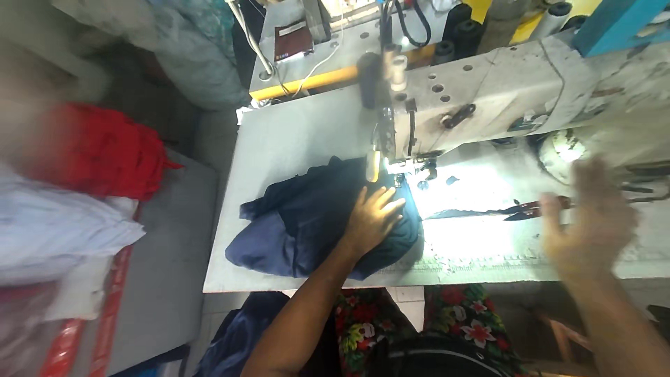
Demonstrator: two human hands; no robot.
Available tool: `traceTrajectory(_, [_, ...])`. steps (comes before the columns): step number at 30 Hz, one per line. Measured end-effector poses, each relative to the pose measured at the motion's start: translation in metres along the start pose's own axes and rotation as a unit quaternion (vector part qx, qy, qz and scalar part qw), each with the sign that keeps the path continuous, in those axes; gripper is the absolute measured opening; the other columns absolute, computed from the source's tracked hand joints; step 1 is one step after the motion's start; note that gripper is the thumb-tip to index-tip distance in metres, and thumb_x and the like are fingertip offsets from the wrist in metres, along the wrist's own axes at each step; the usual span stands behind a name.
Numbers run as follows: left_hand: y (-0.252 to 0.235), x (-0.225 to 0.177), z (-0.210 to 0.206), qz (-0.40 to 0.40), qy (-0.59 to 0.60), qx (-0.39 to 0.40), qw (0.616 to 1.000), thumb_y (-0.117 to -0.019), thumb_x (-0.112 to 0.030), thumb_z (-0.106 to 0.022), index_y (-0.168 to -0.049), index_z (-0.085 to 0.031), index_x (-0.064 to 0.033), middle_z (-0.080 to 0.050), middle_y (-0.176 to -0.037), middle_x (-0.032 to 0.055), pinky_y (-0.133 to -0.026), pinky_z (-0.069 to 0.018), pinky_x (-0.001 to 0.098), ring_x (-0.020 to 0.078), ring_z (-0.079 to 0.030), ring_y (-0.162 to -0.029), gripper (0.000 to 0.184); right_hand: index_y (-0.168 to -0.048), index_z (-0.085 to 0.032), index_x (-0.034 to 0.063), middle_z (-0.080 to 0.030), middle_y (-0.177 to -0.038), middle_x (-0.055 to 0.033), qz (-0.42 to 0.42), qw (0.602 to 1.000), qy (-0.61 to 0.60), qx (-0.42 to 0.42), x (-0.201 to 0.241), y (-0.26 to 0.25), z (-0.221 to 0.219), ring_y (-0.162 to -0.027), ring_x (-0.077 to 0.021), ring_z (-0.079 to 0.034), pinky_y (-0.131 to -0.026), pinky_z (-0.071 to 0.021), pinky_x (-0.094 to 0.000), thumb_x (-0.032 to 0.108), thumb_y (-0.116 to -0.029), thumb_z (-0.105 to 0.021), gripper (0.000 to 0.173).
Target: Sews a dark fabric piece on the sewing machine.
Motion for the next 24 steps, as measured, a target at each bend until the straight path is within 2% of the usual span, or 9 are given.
traceTrajectory(2, [0.000, 0.001, 0.000, 0.001, 0.002, 0.004, 1.000, -0.0961, -0.022, -0.067, -0.125, -0.075, -0.0128, -0.066, -0.137, 0.0168, -0.112, -0.0356, 0.0678, 0.0368, -0.059, -0.132, 0.031, -0.139, -0.058, -0.0065, -0.058, -0.142, -0.0283, 0.090, 0.994, -0.054, 0.042, 0.055, 0.005, -0.021, -0.120, -0.0520, -0.061, -0.097, -0.0467, -0.0662, 0.019, -0.1058, -0.047, 0.043])
traceTrajectory(4, [-0.001, 0.000, 0.001, 0.000, 0.003, 0.007, 1.000, -0.0966, -0.022, -0.067, -0.125, -0.074, -0.0123, -0.066, -0.136, 0.0172, -0.112, -0.0352, 0.0685, 0.0374, -0.059, -0.132, 0.031, -0.107, -0.075, -0.0049, -0.073, -0.113, -0.0234, 0.164, 0.981, -0.086, 0.063, 0.100, 0.008, -0.044, -0.106, -0.0465, -0.068, -0.088, -0.0519, -0.0601, 0.014, -0.1001, -0.055, 0.028])
traceTrajectory(5, [-0.001, 0.000, 0.001, -0.001, 0.003, 0.007, 1.000, -0.0970, -0.022, -0.066, -0.125, -0.074, -0.0120, -0.066, -0.136, 0.0173, -0.112, -0.0352, 0.0683, 0.0374, -0.059, -0.132, 0.031, -0.094, -0.076, -0.0020, -0.074, -0.096, -0.0209, 0.199, 0.974, -0.091, 0.063, 0.117, 0.009, -0.055, -0.093, -0.0440, -0.069, -0.080, -0.0528, -0.0569, 0.012, -0.0972, -0.058, 0.024])
traceTrajectory(6, [-0.001, 0.000, 0.001, -0.003, 0.001, 0.004, 1.000, -0.0974, -0.022, -0.066, -0.125, -0.074, -0.0117, -0.066, -0.136, 0.0172, -0.112, -0.0356, 0.0680, 0.0370, -0.060, -0.131, 0.030, -0.092, -0.077, 0.0007, -0.074, -0.090, -0.0178, 0.221, 0.969, -0.090, 0.067, 0.128, 0.011, -0.068, -0.087, -0.0406, -0.069, -0.077, -0.0534, -0.0539, 0.013, -0.0968, -0.059, 0.022])
traceTrajectory(7, [0.000, 0.000, 0.001, -0.002, 0.003, 0.001, 1.000, -0.0977, -0.022, -0.065, -0.124, -0.074, -0.0110, -0.066, -0.135, 0.0168, -0.112, -0.0359, 0.0677, 0.0368, -0.060, -0.131, 0.030, -0.099, -0.078, 0.0024, -0.075, -0.097, -0.0158, 0.228, 0.967, -0.088, 0.075, 0.133, 0.012, -0.080, -0.090, -0.0380, -0.070, -0.078, -0.0535, -0.0520, 0.016, -0.0974, -0.060, 0.023])
traceTrajectory(8, [-0.001, 0.000, 0.002, 0.002, 0.011, 0.001, 1.000, -0.0980, -0.020, -0.065, -0.124, -0.074, -0.0102, -0.066, -0.136, 0.0165, -0.112, -0.0356, 0.0677, 0.0368, -0.060, -0.132, 0.030, -0.110, -0.078, 0.0032, -0.076, -0.110, -0.0150, 0.224, 0.967, -0.081, 0.090, 0.135, 0.014, -0.091, -0.099, -0.0374, -0.070, -0.082, -0.0534, -0.0524, 0.018, -0.0989, -0.059, 0.026])
traceTrajectory(10, [-0.002, 0.002, 0.005, 0.017, 0.038, 0.004, 0.999, -0.0984, -0.017, -0.064, -0.124, -0.074, -0.0089, -0.067, -0.135, 0.0149, -0.114, -0.0340, 0.0673, 0.0359, -0.059, -0.132, 0.029, -0.115, -0.076, 0.0051, -0.073, -0.122, -0.0131, 0.218, 0.970, -0.054, 0.094, 0.134, 0.018, -0.103, -0.110, -0.0366, -0.069, -0.087, -0.0535, -0.0544, 0.021, -0.1005, -0.058, 0.028])
traceTrajectory(15, [-0.003, 0.007, 0.004, 0.024, 0.043, -0.007, 0.999, -0.0996, -0.016, -0.062, -0.120, -0.075, -0.0084, -0.069, -0.133, 0.0110, -0.115, -0.0316, 0.0676, 0.0335, -0.060, -0.132, 0.025, -0.113, -0.077, 0.0085, -0.073, -0.123, -0.0099, 0.217, 0.972, -0.021, 0.087, 0.132, 0.019, -0.100, -0.114, -0.0352, -0.068, -0.092, -0.0501, -0.0572, 0.021, -0.1006, -0.058, 0.026])
traceTrajectory(24, [-0.006, 0.008, 0.005, 0.025, 0.041, -0.005, 0.999, -0.1003, -0.018, -0.062, -0.119, -0.075, -0.0084, -0.068, -0.134, 0.0114, -0.115, -0.0303, 0.0680, 0.0337, -0.059, -0.133, 0.025, -0.113, -0.077, 0.0090, -0.074, -0.121, -0.0095, 0.214, 0.973, -0.021, 0.087, 0.132, 0.017, -0.102, -0.113, -0.0357, -0.067, -0.090, -0.0487, -0.0589, 0.023, -0.1007, -0.057, 0.028])
Point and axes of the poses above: each hand's wrist, its own y-axis away from the middle knuckle, its own z-axis out of the back of the hand, x = y × z, the point moved 8 cm from there along -y, towards the middle knuckle
